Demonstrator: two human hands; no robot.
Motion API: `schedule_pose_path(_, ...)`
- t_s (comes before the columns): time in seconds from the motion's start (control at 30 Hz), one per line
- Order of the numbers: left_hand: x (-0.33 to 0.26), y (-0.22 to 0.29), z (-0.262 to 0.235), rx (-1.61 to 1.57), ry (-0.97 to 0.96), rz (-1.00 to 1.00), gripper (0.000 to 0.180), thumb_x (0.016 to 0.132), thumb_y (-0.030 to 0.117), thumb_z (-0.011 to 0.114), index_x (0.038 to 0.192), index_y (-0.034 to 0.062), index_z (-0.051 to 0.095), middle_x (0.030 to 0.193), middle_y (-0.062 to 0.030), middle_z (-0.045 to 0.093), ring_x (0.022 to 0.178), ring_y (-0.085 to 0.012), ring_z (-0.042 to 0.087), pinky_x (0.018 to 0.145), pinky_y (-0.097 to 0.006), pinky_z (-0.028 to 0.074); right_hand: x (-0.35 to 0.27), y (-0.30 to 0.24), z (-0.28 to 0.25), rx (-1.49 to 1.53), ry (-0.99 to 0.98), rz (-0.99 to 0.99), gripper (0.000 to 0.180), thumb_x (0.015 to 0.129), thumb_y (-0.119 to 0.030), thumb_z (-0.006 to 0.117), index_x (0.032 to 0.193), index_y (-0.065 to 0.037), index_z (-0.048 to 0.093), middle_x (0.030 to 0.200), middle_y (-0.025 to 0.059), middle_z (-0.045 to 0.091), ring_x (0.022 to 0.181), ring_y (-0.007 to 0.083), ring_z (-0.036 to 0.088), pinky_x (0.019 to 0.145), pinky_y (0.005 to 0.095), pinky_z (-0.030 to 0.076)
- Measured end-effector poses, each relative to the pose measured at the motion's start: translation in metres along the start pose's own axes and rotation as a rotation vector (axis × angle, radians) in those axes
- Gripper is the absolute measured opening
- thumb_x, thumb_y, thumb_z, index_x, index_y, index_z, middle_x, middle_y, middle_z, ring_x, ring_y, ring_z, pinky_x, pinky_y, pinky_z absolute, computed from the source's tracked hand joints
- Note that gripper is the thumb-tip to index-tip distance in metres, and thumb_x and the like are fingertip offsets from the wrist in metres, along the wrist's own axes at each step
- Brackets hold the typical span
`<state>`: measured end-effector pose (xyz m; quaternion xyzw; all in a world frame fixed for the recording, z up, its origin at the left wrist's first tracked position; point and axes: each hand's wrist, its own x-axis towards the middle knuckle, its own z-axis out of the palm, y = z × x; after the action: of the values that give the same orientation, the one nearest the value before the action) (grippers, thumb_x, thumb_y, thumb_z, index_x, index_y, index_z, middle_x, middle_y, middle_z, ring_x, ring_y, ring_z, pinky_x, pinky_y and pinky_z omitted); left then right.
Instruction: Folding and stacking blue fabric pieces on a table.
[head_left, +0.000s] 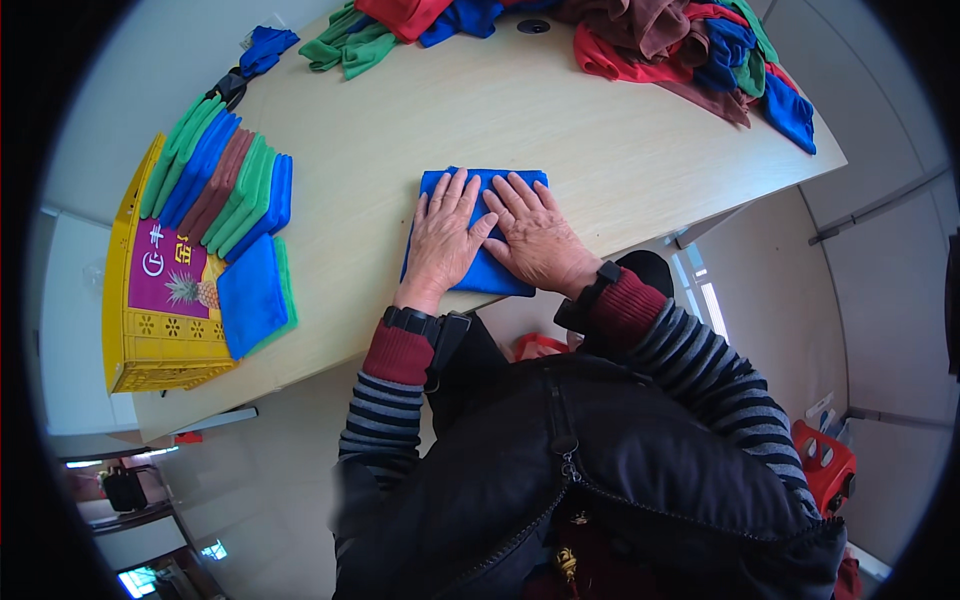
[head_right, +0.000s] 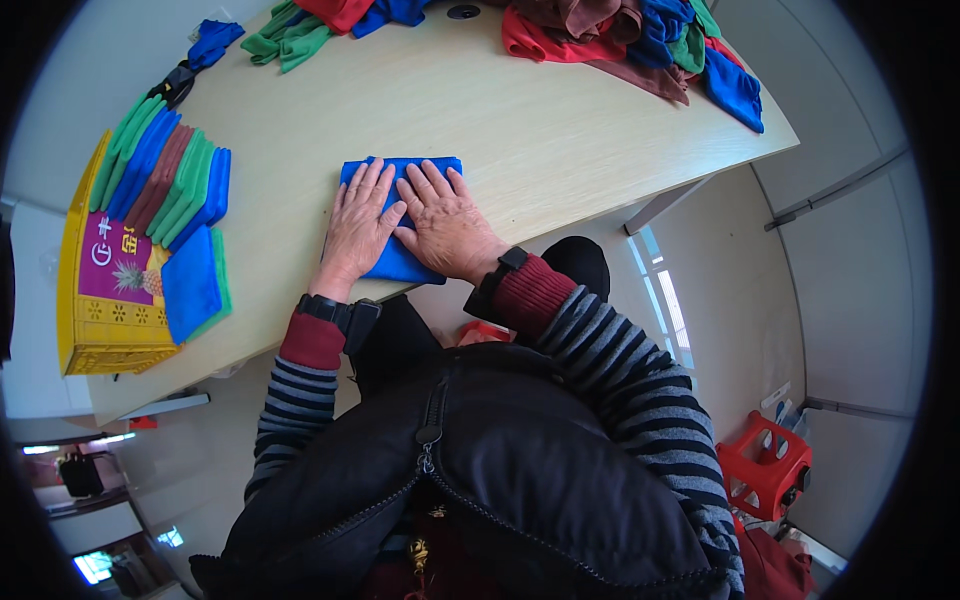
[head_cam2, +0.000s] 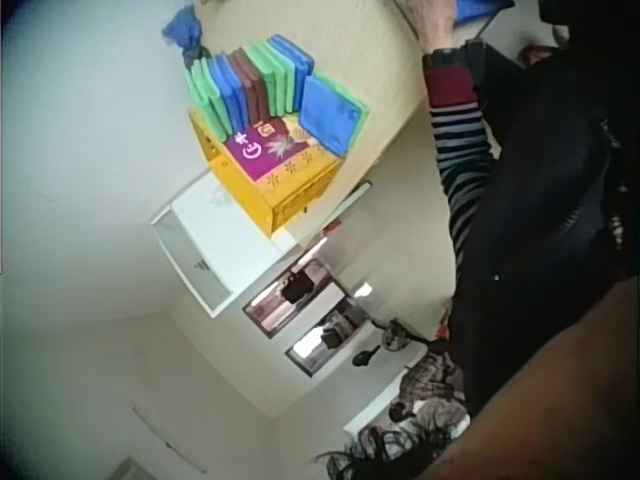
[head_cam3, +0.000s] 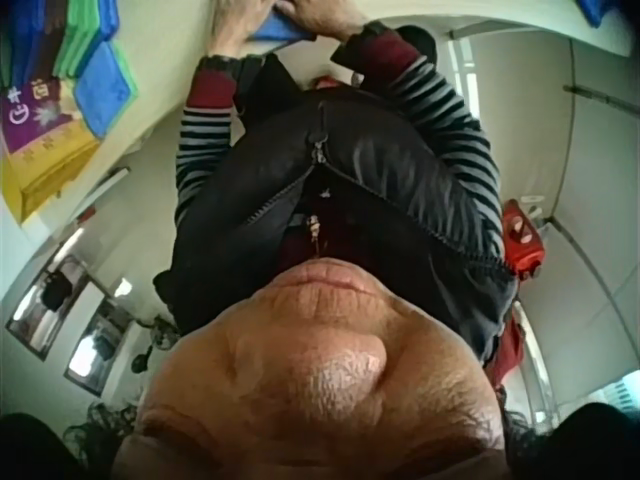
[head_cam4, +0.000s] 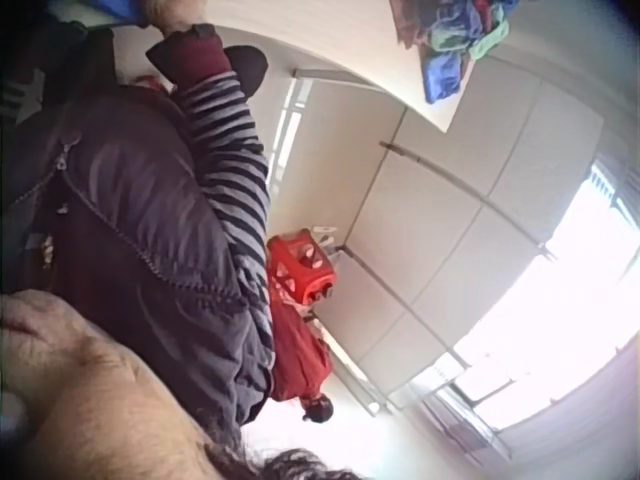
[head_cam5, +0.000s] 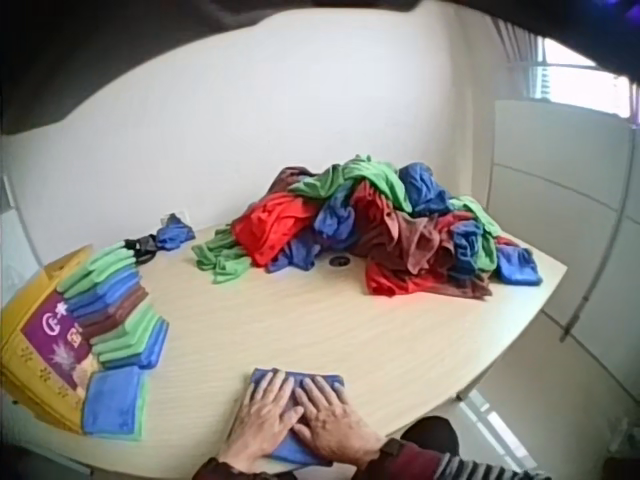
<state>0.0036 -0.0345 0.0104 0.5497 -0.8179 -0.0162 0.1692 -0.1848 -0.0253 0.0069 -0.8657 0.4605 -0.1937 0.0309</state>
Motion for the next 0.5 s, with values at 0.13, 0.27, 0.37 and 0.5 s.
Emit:
schedule_pose_path(0.13,-0.001,0.001,0.002,-0.001,0.003,-0.006,0.069,0.104,0.058,0.037,0.153,0.0092,0.042,0.163,-0.0126,0.033,0.152,-0.0304,0.027,0.123,-0.051,0.021,0.0,0.003,-0.002,0.016,-0.027,-0.003,0.069,0.103,-0.05,0.043,0.152,-0.002,0.042,0.16,0.0192,0.036,0.152,0.0349,0.027,0.125,0.0508,0.016)
schedule_pose_path(0.27,0.001,0.001,0.001,0.01,0.017,-0.018,0.069,0.104,0.058,0.038,0.153,0.0091,0.042,0.163,-0.0125,0.033,0.152,-0.0306,0.027,0.123,-0.051,0.02,0.002,0.003,-0.005,0.022,-0.031,-0.02,0.068,0.102,-0.049,0.046,0.151,-0.003,0.042,0.159,0.0192,0.037,0.151,0.0354,0.028,0.124,0.0512,0.017)
schedule_pose_path(0.37,-0.006,0.002,0.0,0.018,0.02,-0.046,0.069,0.104,0.057,0.038,0.154,0.0095,0.041,0.163,-0.0121,0.032,0.152,-0.0306,0.027,0.123,-0.051,0.019,0.0,0.001,-0.007,0.039,-0.041,-0.026,0.067,0.101,-0.047,0.048,0.151,-0.003,0.042,0.159,0.0193,0.037,0.151,0.0359,0.029,0.124,0.0518,0.018)
schedule_pose_path(0.5,-0.019,0.001,-0.003,0.034,0.024,-0.09,0.068,0.105,0.055,0.038,0.155,0.0099,0.039,0.164,-0.0117,0.031,0.152,-0.0305,0.025,0.124,-0.05,0.016,0.001,-0.001,-0.015,0.038,-0.013,-0.032,0.065,0.1,-0.044,0.052,0.15,-0.003,0.043,0.158,0.0195,0.038,0.15,0.0367,0.03,0.123,0.0528,0.019)
